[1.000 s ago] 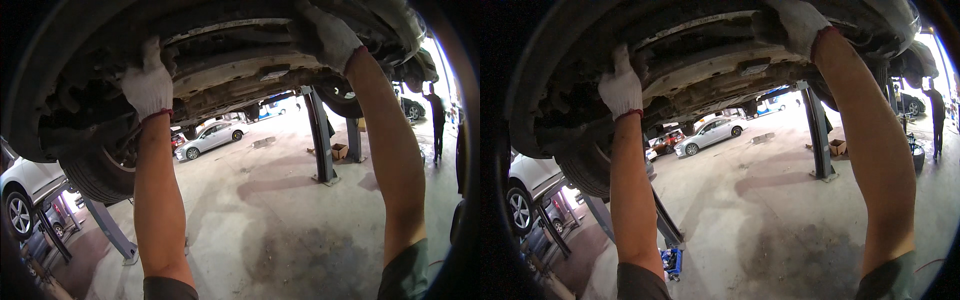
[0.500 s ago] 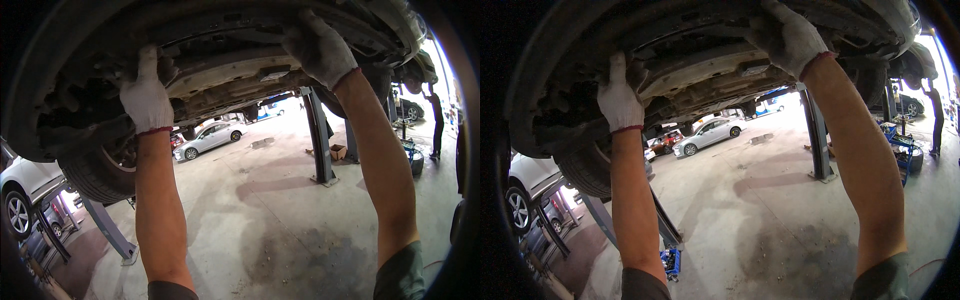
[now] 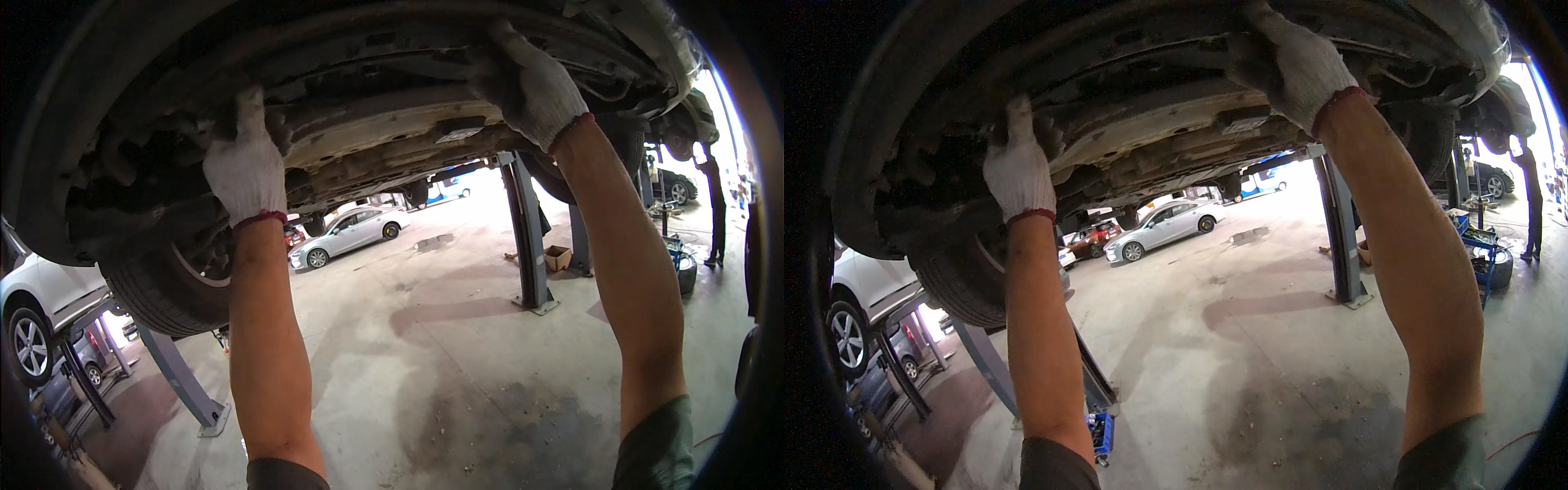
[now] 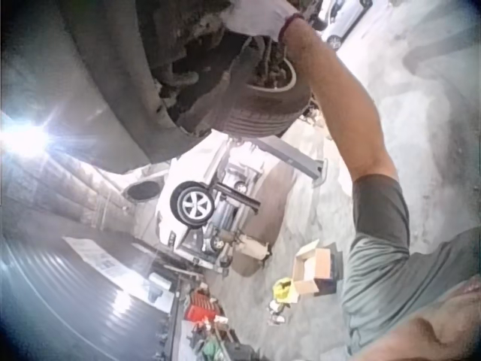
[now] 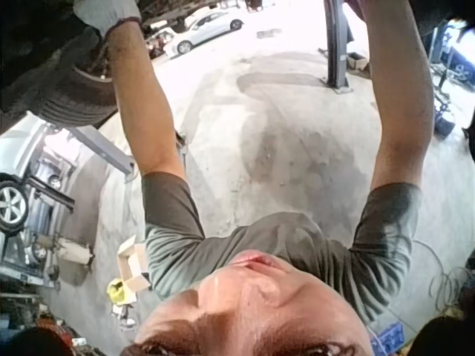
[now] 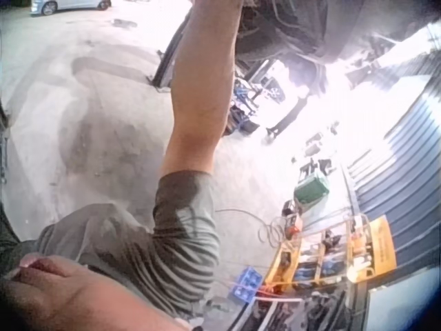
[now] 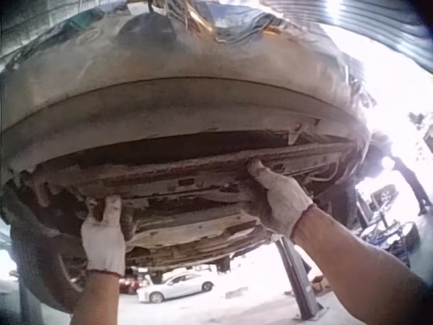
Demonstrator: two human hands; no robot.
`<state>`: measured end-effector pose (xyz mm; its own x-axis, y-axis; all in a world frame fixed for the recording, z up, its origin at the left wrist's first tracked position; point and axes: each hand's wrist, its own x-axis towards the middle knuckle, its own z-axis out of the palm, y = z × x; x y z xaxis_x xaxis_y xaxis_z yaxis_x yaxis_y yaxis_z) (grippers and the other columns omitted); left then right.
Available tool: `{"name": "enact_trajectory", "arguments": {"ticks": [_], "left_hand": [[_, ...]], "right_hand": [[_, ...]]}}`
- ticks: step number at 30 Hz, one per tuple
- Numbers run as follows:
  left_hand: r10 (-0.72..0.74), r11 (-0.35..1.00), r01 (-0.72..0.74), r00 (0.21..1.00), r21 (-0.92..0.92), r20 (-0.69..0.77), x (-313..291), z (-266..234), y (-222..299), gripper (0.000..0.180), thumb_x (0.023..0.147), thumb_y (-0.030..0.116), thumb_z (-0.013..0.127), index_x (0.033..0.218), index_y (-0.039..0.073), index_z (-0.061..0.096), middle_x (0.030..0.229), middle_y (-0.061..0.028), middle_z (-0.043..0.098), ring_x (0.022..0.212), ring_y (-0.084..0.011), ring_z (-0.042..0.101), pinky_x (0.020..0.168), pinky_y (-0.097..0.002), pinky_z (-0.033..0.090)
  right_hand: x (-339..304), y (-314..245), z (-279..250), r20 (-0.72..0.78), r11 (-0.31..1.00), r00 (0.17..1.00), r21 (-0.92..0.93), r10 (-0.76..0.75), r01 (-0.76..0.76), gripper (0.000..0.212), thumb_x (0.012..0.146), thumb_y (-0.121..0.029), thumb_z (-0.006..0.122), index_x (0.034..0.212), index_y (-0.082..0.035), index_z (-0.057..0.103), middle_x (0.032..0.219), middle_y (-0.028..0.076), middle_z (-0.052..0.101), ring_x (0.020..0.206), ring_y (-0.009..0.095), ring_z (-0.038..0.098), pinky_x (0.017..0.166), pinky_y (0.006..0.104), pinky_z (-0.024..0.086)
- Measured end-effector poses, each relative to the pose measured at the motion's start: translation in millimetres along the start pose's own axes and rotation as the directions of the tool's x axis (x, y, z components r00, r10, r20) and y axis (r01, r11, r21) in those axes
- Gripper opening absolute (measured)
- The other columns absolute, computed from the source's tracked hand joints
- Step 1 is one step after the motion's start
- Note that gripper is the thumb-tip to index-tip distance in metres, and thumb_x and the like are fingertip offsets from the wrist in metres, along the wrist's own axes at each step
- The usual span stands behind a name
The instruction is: The person uses a flashlight to inspect the underside of a car raised on a lift. They then pick up a large metal underbody panel and install it under the car, aligning and securing it by hand.
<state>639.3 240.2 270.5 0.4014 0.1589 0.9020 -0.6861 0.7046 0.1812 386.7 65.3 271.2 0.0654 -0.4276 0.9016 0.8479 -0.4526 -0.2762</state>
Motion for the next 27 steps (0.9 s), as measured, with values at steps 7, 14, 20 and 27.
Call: {"name": "enact_trajectory", "arguments": {"ticks": [7, 14, 20, 27], "left_hand": [[0.058, 0.928, -0.033, 0.997, 0.372, -0.057, 13, -6, -24, 0.074, 0.094, 0.062, 0.063, 0.081, -0.010, 0.070, 0.066, -0.0221, 0.066, 0.061, -0.0314, 0.064, 0.068, -0.0454, 0.051], [0.068, 0.987, -0.067, 0.998, 0.147, -0.003, -12, 3, 0, 0.052, 0.097, 0.040, 0.070, 0.120, -0.006, 0.063, 0.100, -0.0157, 0.071, 0.089, -0.0251, 0.068, 0.077, -0.0327, 0.054], [-0.056, 0.895, 0.089, 0.995, -0.438, 0.087, -17, -3, -15, 0.046, 0.093, 0.020, 0.074, 0.130, -0.001, 0.057, 0.115, -0.0106, 0.066, 0.097, -0.0182, 0.065, 0.078, -0.0312, 0.058], [0.012, 0.999, -0.011, 1.000, -0.048, 0.015, -23, -21, -33, 0.058, 0.091, 0.024, 0.075, 0.138, -0.003, 0.052, 0.123, -0.0143, 0.066, 0.107, -0.0221, 0.063, 0.091, -0.0328, 0.052]], "right_hand": [[-3, 8, 9, 0.030, 0.990, 0.998, 0.132, -0.051, 0.046, 0.033, 0.100, -0.022, 0.066, 0.129, -0.007, 0.061, 0.127, 0.014, 0.065, 0.113, 0.027, 0.066, 0.096, 0.0388, 0.061], [8, 20, -4, -0.040, 0.938, 0.999, 0.346, 0.010, 0.005, 0.023, 0.102, -0.020, 0.063, 0.123, -0.011, 0.064, 0.122, 0.010, 0.067, 0.106, 0.021, 0.066, 0.093, 0.0367, 0.058], [-10, 43, -2, 0.025, 0.902, 1.000, 0.432, 0.001, -0.012, 0.020, 0.101, -0.023, 0.064, 0.118, -0.012, 0.063, 0.111, 0.005, 0.066, 0.098, 0.018, 0.064, 0.090, 0.0340, 0.057], [-15, 61, -21, 0.069, 0.938, 0.997, 0.343, 0.026, -0.048, 0.026, 0.101, -0.021, 0.063, 0.122, -0.007, 0.061, 0.117, 0.010, 0.067, 0.111, 0.020, 0.064, 0.095, 0.0350, 0.057]]}}
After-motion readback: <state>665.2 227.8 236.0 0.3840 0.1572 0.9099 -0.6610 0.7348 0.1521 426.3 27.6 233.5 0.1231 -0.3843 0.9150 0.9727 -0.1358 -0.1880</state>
